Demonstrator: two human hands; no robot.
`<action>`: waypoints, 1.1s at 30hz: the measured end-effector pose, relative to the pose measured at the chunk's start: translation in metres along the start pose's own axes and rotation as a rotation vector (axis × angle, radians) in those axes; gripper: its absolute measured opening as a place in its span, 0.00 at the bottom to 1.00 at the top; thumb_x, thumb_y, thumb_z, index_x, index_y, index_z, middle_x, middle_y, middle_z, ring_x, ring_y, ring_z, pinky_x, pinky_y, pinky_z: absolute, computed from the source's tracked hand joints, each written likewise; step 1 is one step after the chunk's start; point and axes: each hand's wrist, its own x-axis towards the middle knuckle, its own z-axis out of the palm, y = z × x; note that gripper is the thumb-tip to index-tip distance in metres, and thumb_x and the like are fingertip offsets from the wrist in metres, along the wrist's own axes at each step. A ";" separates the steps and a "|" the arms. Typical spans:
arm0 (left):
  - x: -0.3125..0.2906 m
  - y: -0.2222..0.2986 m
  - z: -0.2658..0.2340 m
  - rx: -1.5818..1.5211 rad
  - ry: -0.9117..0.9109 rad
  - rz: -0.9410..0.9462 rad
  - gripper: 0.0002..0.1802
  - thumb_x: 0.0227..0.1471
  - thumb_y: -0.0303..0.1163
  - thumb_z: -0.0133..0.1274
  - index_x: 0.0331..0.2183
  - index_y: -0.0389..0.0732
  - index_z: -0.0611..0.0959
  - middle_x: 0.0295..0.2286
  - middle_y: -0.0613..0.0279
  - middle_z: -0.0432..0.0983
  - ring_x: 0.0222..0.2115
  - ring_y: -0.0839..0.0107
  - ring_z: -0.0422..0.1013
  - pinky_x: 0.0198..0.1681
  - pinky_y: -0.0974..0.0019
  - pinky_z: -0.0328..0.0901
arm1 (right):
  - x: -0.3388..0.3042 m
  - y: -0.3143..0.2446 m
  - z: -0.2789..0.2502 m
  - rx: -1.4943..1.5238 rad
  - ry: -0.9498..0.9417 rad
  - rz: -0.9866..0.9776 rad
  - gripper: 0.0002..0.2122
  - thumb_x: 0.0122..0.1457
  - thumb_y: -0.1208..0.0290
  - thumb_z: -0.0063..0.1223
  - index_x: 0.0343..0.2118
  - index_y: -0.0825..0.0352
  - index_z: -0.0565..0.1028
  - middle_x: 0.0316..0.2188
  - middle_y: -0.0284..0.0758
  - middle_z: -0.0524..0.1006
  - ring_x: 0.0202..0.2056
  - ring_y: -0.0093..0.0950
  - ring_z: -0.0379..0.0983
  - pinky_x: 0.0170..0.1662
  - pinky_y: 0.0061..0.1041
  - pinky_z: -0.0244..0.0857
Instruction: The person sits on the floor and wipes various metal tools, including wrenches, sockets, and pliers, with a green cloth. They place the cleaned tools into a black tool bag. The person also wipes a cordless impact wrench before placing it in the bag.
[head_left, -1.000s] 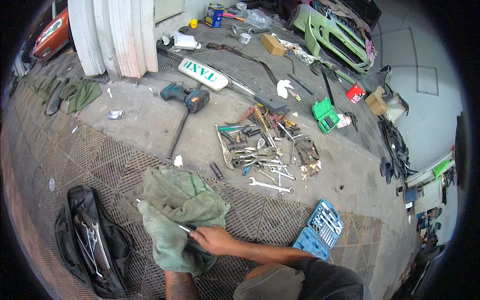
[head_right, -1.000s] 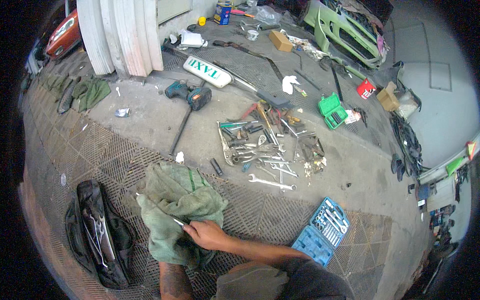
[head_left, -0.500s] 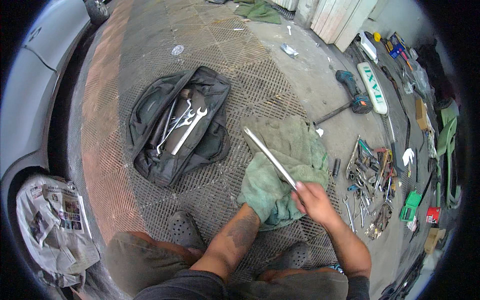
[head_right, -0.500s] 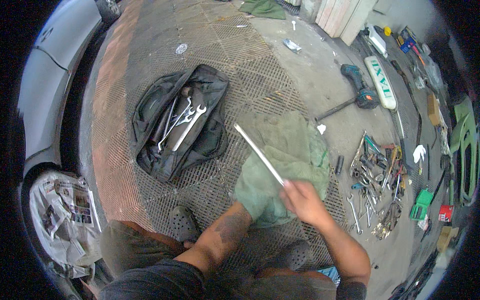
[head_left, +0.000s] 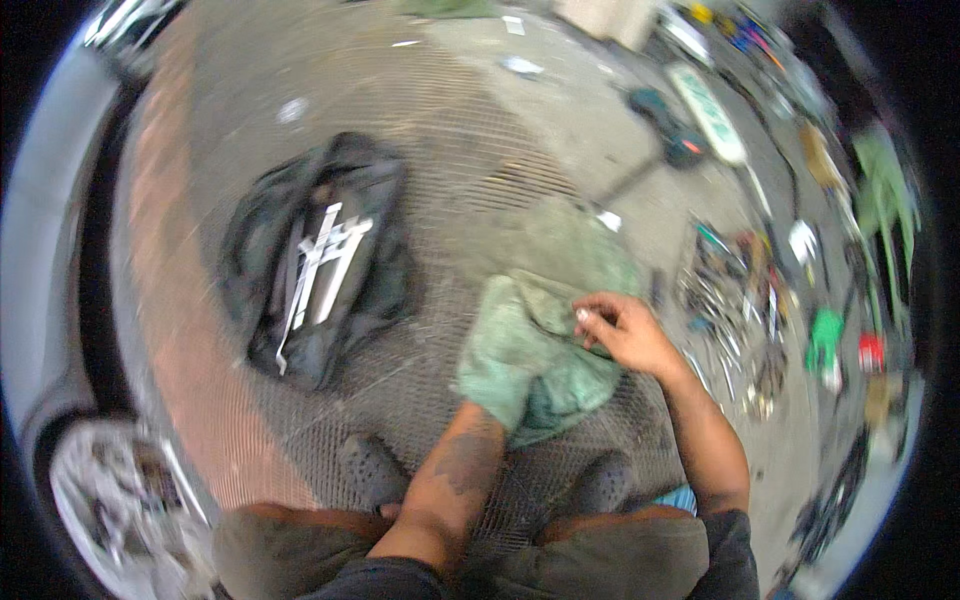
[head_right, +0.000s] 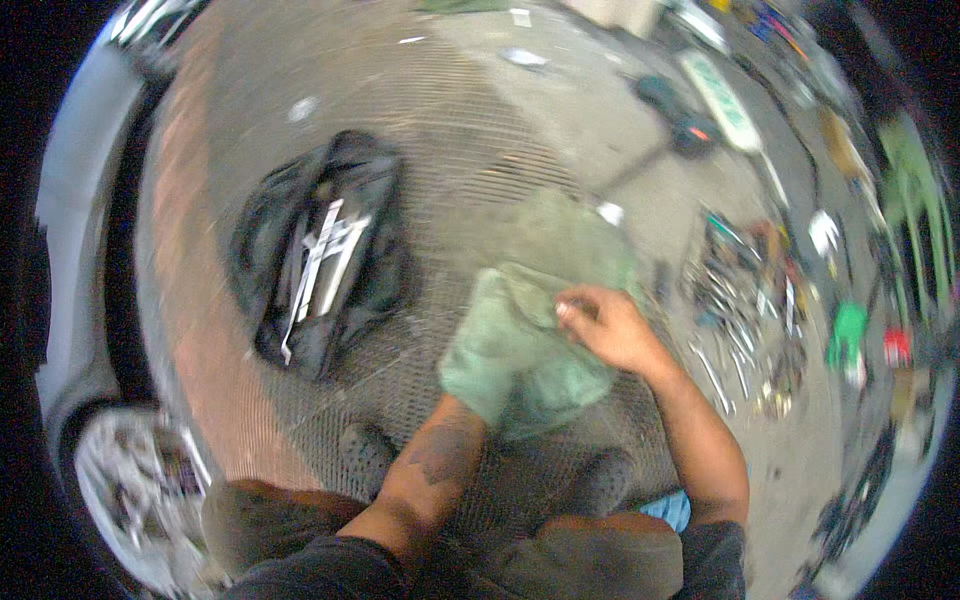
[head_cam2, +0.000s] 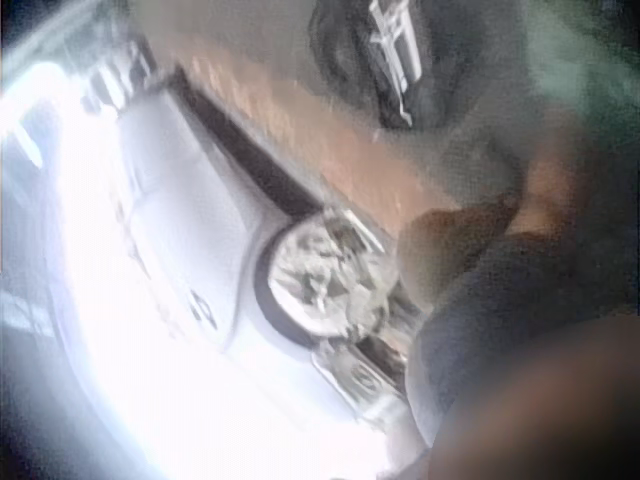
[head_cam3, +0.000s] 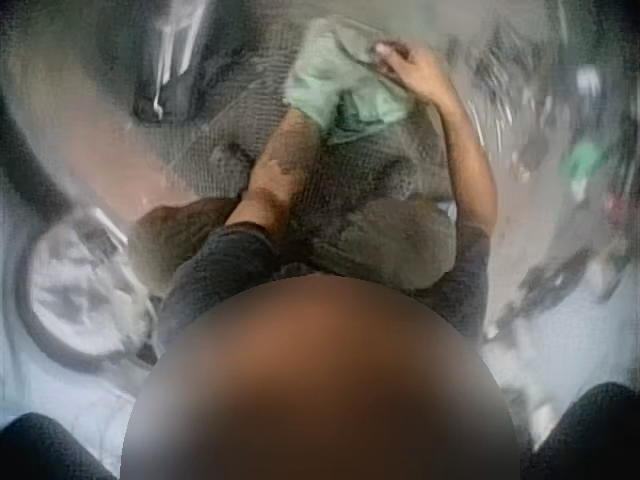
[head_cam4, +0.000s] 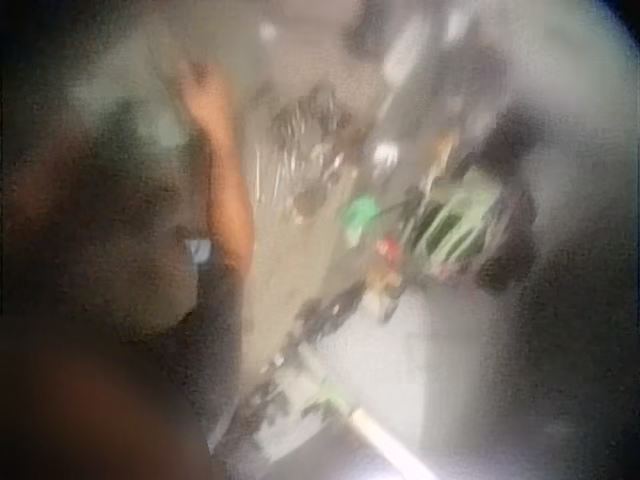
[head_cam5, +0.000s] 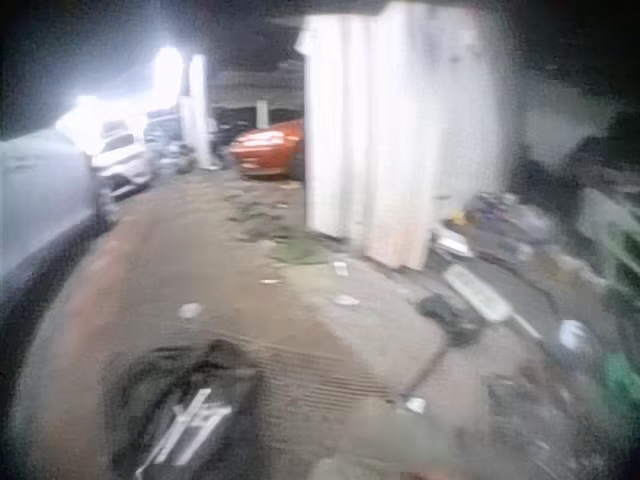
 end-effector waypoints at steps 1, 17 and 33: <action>0.008 0.009 0.004 -0.326 -0.071 -0.073 0.21 0.59 0.47 0.45 0.44 0.38 0.74 0.41 0.56 0.73 0.40 0.59 0.71 0.47 0.58 0.70 | -0.011 0.029 -0.017 -0.163 0.153 -0.038 0.14 0.65 0.68 0.51 0.46 0.74 0.74 0.30 0.36 0.79 0.28 0.22 0.76 0.33 0.24 0.72; 0.038 0.052 0.035 -1.373 -0.183 -0.533 0.27 0.63 0.51 0.38 0.52 0.40 0.73 0.43 0.55 0.73 0.42 0.60 0.71 0.49 0.56 0.67 | -0.165 0.279 -0.107 -0.794 0.822 0.560 0.19 0.52 0.65 0.61 0.48 0.61 0.75 0.45 0.45 0.73 0.47 0.47 0.71 0.50 0.43 0.68; 0.013 0.043 0.057 -1.178 -0.153 -0.431 0.24 0.62 0.47 0.43 0.50 0.38 0.75 0.39 0.56 0.75 0.37 0.63 0.71 0.43 0.60 0.69 | -0.168 0.180 -0.074 -0.180 0.810 0.280 0.11 0.58 0.70 0.57 0.42 0.68 0.74 0.37 0.45 0.79 0.40 0.39 0.78 0.42 0.36 0.71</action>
